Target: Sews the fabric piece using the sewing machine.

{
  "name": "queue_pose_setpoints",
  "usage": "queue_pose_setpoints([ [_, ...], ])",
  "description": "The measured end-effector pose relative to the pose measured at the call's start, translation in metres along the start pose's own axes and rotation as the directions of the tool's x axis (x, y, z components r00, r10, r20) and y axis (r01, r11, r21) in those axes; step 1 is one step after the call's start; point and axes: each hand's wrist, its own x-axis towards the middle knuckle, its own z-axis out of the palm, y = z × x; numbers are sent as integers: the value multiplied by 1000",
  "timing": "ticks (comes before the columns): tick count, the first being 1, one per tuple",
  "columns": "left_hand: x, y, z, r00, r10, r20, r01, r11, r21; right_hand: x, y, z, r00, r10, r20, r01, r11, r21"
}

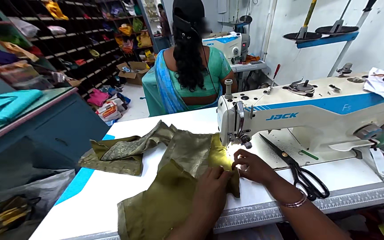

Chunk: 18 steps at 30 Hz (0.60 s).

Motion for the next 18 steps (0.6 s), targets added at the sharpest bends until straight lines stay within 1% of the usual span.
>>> queue_pose_setpoints([
  [2, 6, 11, 11, 999, 37, -31, -37, 999, -10, -1, 3, 4, 997, -68, -39, 67, 998, -10],
  [3, 8, 18, 15, 1000, 22, -8, -22, 999, -28, -1, 2, 4, 996, -83, -44, 83, 997, 0],
  [5, 10, 32, 21, 996, -40, 77, 41, 999, -10, -2, -2, 0, 997, -63, -38, 64, 997, 48],
  [7, 11, 38, 22, 967, -143, 209, 137, 990, 44, -3, -3, -1, 998, -42, -46, 45, 996, 72],
  [9, 12, 35, 25, 939, -212, 271, 190, 976, 103, -3, -1, 0, 996, -64, -63, 67, 997, 41],
  [11, 14, 25, 27, 923, -244, 296, 211, 968, 137, -3, -4, -2, 999, -37, -28, 38, 999, 34],
  [12, 15, 18, 25, 915, -248, 317, 210, 966, 150, -4, -5, -3, 1000, -16, -3, 16, 999, 37],
  [13, 14, 10, 27, 928, -216, 304, 172, 971, 164, -4, -4, -2, 1000, -13, 10, 13, 999, 35],
  [14, 15, 3, 27, 926, -188, 327, 133, 974, 182, -4, -4, -3, 1000, -15, 21, 14, 999, 32],
  [15, 19, -3, 24, 900, -176, 398, 105, 975, 195, -4, -4, -3, 999, -19, 26, 18, 1000, 25],
  [16, 23, -7, 21, 853, -171, 492, 85, 978, 193, -4, -4, -4, 999, -18, 35, 18, 1000, 19],
  [17, 27, -13, 21, 831, -143, 537, 56, 983, 176, -4, -4, -4, 999, -22, 37, 21, 1000, 10],
  [18, 28, -20, 24, 832, -108, 545, 26, 988, 155, -5, -4, -5, 999, -23, 39, 23, 1000, 2],
])
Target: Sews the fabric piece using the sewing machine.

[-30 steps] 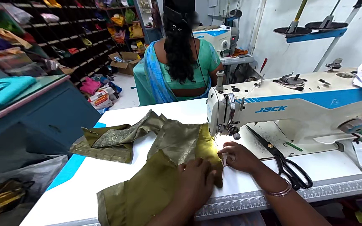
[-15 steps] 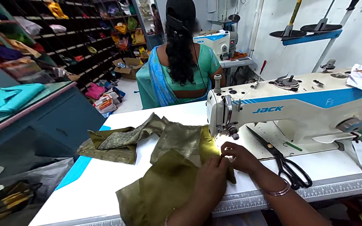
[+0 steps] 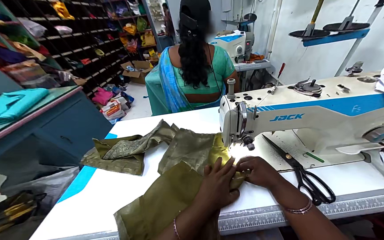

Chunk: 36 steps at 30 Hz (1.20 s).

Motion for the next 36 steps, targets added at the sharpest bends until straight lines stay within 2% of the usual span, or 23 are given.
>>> queue_pose_setpoints([
  [3, 9, -15, 9, 990, 104, -95, -101, 994, 27, -1, 3, -3, 1000, 7, 11, -7, 1000, 4],
  [5, 12, -21, 10, 981, 161, -106, -161, 987, 9, -2, 2, -4, 1000, 11, 20, -12, 1000, 5],
  [9, 16, -28, 12, 939, 277, -205, -271, 961, 57, -3, 2, -4, 1000, -9, 13, 9, 1000, -13],
  [14, 19, -30, 10, 952, 272, -141, -270, 962, 36, -3, 1, -4, 1000, 18, 18, -17, 999, -34],
  [22, 22, -46, 16, 865, 412, -285, -406, 910, 83, -5, 2, -2, 1000, 0, -4, -1, 997, -78],
  [29, 28, -57, 10, 873, 419, -251, -414, 907, 75, -3, 0, 2, 999, 20, -43, -26, 991, -133],
  [33, 36, -67, 9, 838, 471, -276, -462, 881, 102, 0, -4, 3, 998, 65, -27, -69, 984, -167],
  [36, 41, -72, 6, 839, 485, -248, -475, 874, 100, 1, -2, 6, 998, 57, -42, -64, 980, -190],
])
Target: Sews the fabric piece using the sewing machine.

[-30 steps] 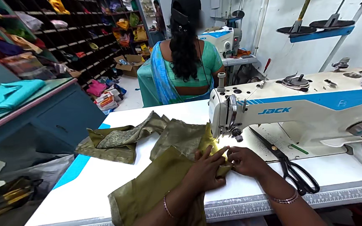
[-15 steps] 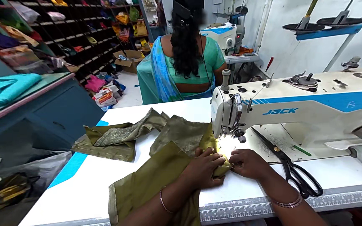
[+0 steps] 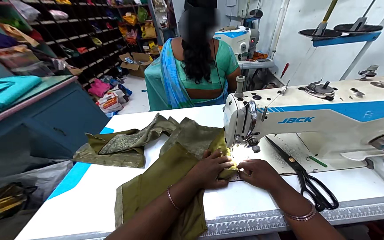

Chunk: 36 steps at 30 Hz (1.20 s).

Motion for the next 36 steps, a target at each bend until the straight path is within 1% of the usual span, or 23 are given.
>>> queue_pose_setpoints([
  [6, 2, -5, 1, 1000, 17, -26, -17, 1000, -11, 3, -6, -2, 997, 67, 30, -66, 998, -20],
  [11, 3, -8, 4, 997, 42, -64, -43, 999, -5, 4, -6, -2, 996, 84, 31, -84, 996, -24],
  [15, 6, -9, 0, 999, 41, -33, -41, 999, -7, 4, -4, -1, 997, 79, 19, -78, 996, -34],
  [20, 11, -17, 0, 988, 141, -62, -138, 989, 53, 6, -5, -2, 989, 139, 54, -137, 989, -50],
  [23, 13, -13, -8, 989, 143, -46, -138, 986, 96, 7, -5, -2, 984, 163, 74, -160, 986, -53],
  [24, 12, -8, -12, 993, 112, -29, -108, 989, 104, 7, -6, -2, 981, 174, 87, -170, 984, -54],
  [25, 12, -2, -18, 999, 48, 6, -48, 994, 99, 8, -7, -3, 978, 186, 99, -181, 982, -56],
  [27, 8, 14, -33, 989, -131, 71, 127, 990, 56, 9, -10, -5, 971, 210, 118, -204, 977, -57],
  [29, 2, 29, -49, 944, -307, 125, 306, 952, 27, 11, -11, -7, 962, 232, 141, -226, 972, -58],
  [31, -5, 37, -58, 886, -427, 182, 430, 903, 24, 12, -11, -7, 952, 260, 160, -253, 965, -64],
  [33, -12, 40, -62, 817, -503, 281, 511, 858, 51, 13, -11, -8, 936, 289, 198, -277, 957, -87],
  [34, -15, 41, -64, 791, -519, 326, 536, 843, 42, 15, -12, -9, 927, 302, 222, -288, 953, -95],
  [35, -17, 43, -68, 770, -525, 362, 556, 831, 24, 16, -14, -11, 919, 311, 242, -295, 950, -102],
  [36, -18, 45, -70, 768, -522, 371, 563, 827, -3, 17, -14, -11, 917, 314, 246, -296, 949, -107],
])
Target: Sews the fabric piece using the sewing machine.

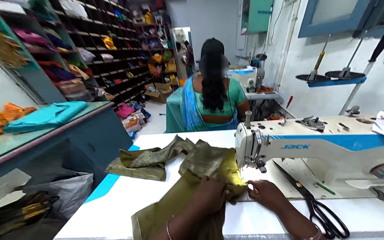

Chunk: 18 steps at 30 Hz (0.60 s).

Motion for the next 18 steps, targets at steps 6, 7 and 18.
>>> queue_pose_setpoints([
  [6, -4, 26, -4, 982, 134, -135, -146, 985, -90, 1, 9, 8, 997, -40, -62, 43, 998, 49],
  [7, -5, 35, -5, 982, 139, -131, -150, 986, -77, 1, 10, 8, 995, -55, -79, 61, 995, 76],
  [18, -3, 86, 19, 918, 216, -331, -164, 970, 179, -11, 6, 6, 946, -267, -182, 287, 954, 92],
])
